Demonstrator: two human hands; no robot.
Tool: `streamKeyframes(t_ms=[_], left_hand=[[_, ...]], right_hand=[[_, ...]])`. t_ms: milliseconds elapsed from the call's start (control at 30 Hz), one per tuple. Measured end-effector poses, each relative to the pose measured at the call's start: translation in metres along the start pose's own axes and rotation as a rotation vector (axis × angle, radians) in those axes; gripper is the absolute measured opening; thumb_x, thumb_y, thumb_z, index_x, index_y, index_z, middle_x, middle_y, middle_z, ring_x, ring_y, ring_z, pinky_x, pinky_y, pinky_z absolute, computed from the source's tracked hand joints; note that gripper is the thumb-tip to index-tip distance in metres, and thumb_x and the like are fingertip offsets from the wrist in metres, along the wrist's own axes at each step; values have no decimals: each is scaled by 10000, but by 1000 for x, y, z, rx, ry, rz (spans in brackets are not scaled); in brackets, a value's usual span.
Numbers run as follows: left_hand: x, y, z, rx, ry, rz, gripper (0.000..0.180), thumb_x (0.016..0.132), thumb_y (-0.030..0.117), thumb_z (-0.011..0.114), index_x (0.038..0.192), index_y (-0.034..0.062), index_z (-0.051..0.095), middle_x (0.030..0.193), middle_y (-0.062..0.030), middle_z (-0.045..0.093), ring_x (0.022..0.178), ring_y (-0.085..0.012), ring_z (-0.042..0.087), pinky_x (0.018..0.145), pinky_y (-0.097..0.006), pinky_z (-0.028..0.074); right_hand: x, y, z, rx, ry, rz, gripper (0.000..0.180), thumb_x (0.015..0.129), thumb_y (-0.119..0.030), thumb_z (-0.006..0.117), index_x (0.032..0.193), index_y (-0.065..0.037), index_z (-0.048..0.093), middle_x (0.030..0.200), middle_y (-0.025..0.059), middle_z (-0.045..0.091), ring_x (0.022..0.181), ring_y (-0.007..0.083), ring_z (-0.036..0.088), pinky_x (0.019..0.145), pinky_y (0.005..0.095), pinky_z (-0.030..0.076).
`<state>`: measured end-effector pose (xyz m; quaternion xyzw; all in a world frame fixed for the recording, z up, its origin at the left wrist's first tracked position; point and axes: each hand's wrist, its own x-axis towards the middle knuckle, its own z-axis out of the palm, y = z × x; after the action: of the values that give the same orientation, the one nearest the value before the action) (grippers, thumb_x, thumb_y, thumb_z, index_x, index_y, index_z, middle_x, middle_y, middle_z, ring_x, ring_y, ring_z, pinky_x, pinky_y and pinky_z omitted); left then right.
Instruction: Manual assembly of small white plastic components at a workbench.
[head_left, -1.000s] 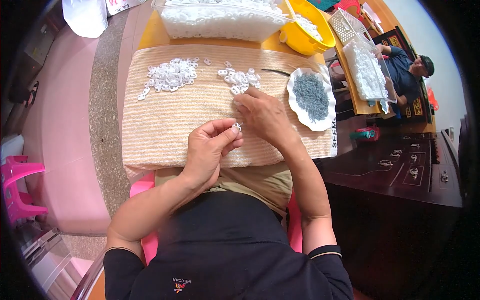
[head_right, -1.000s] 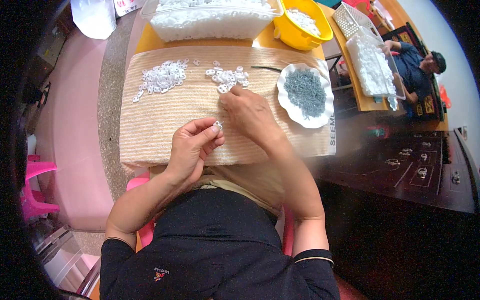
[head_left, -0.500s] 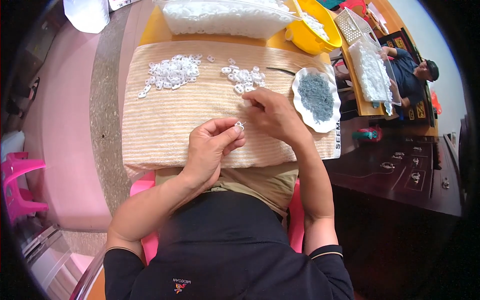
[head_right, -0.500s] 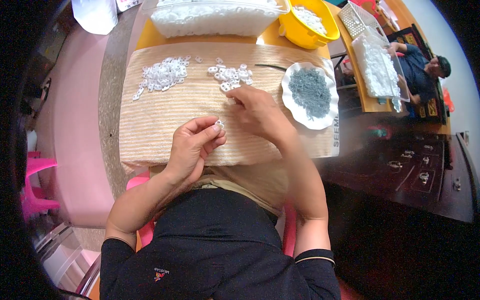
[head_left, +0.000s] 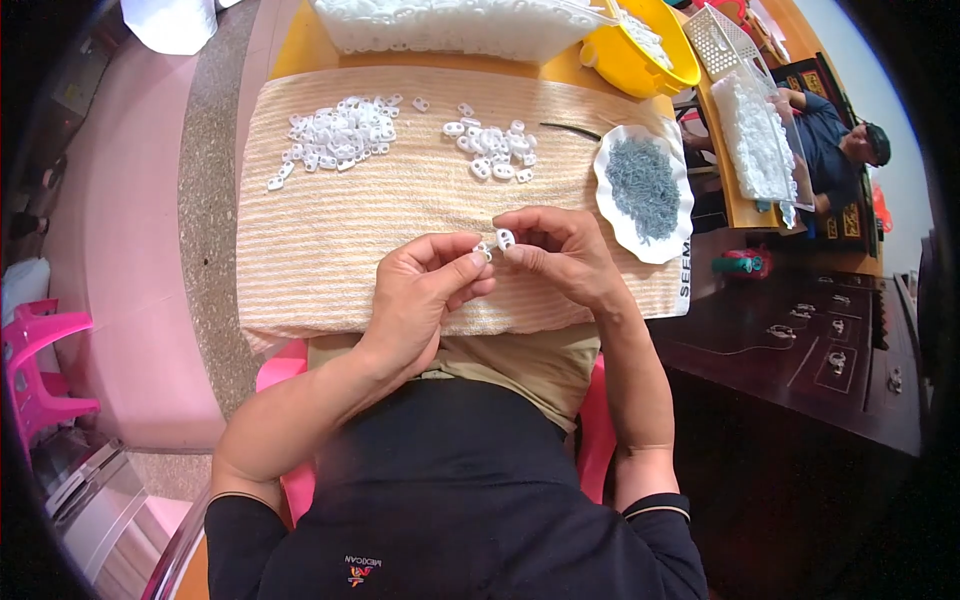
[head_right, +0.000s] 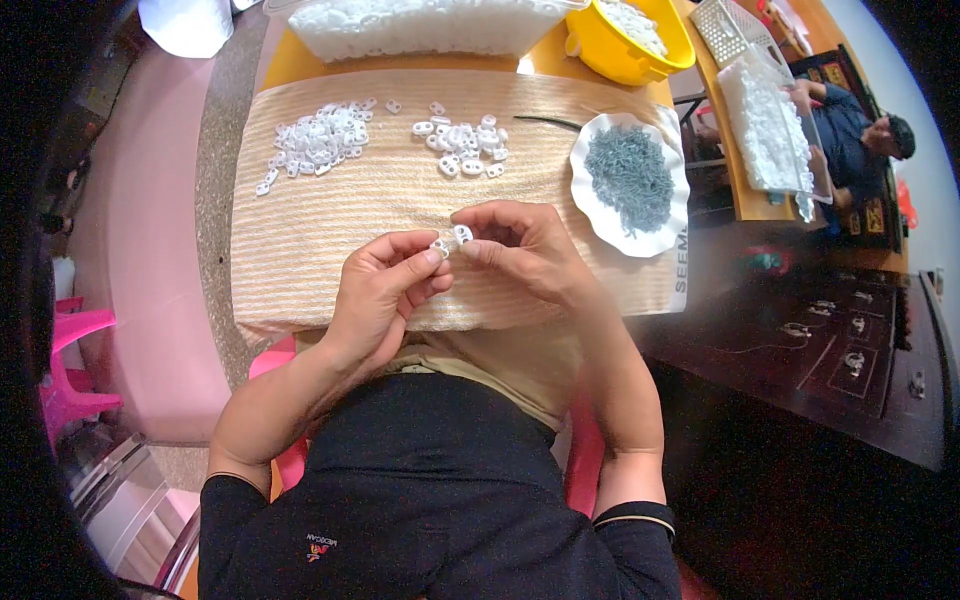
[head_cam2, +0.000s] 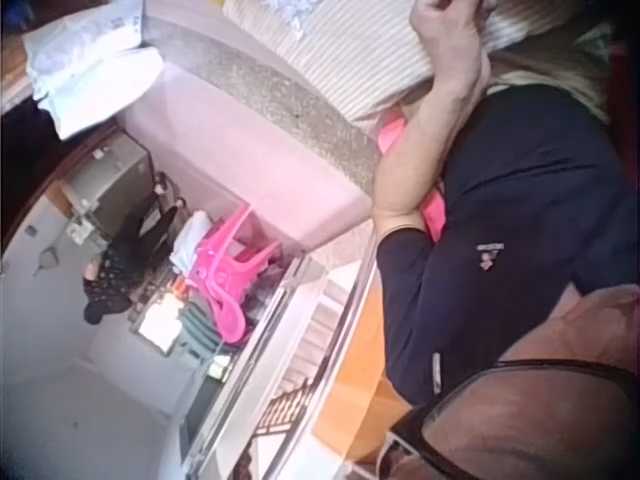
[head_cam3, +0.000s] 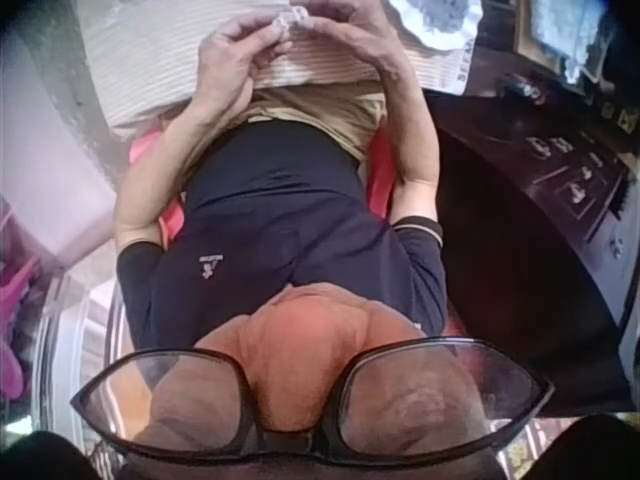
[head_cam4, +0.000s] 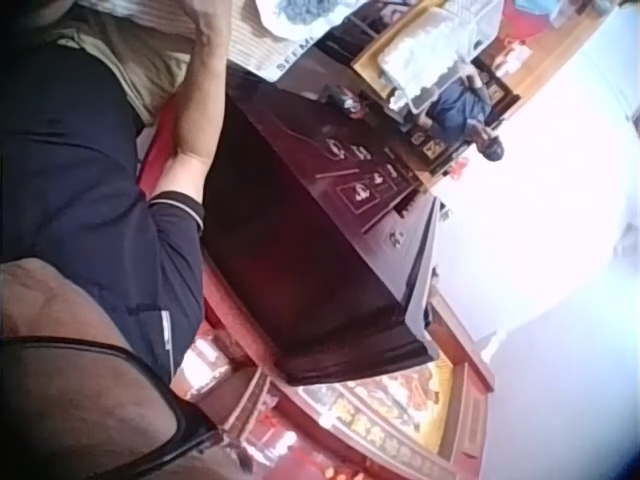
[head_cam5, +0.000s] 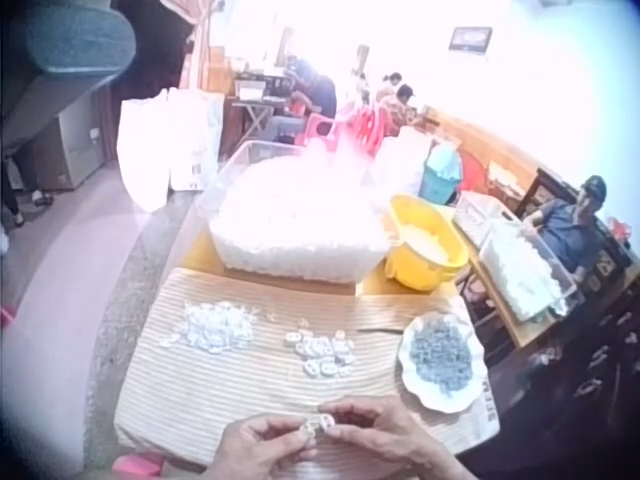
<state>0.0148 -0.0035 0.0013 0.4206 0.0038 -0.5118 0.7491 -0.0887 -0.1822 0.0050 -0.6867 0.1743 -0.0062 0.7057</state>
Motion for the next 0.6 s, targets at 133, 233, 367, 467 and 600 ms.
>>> streamKeyframes(t_ms=[133,233,367,467,600], left_hand=[[0,2,1,11,-6,-6,160,886,12,626,1042,-23,617,925,-87,651,823,-146,647,752,-273,572],[-1,2,1,16,-3,-13,157,886,12,625,1039,-25,617,928,-88,651,823,-146,646,753,-275,573],[0,3,2,14,-8,-22,155,886,10,623,1038,-24,617,925,-89,651,824,-147,647,755,-277,575],[0,4,2,6,-6,-32,153,887,9,622,1036,-23,617,925,-89,651,825,-147,648,757,-279,576],[0,4,2,9,-1,-32,154,886,8,623,1037,-23,616,921,-90,652,824,-149,649,757,-280,576]], right_hand=[[1,2,1,60,-24,-8,301,874,-17,654,1163,43,597,993,69,669,902,123,647,817,259,530],[2,2,1,87,-33,6,297,876,-13,647,1162,47,594,1003,75,665,905,132,650,822,266,533],[2,2,1,140,-42,9,294,879,-15,643,1161,49,593,1010,75,661,910,136,650,825,268,532],[2,2,0,139,-46,-10,298,881,-20,643,1165,51,589,1010,74,658,912,139,651,828,268,531],[1,1,-1,133,-55,-4,300,880,-26,647,1165,49,592,1004,72,659,905,135,650,815,258,530]])
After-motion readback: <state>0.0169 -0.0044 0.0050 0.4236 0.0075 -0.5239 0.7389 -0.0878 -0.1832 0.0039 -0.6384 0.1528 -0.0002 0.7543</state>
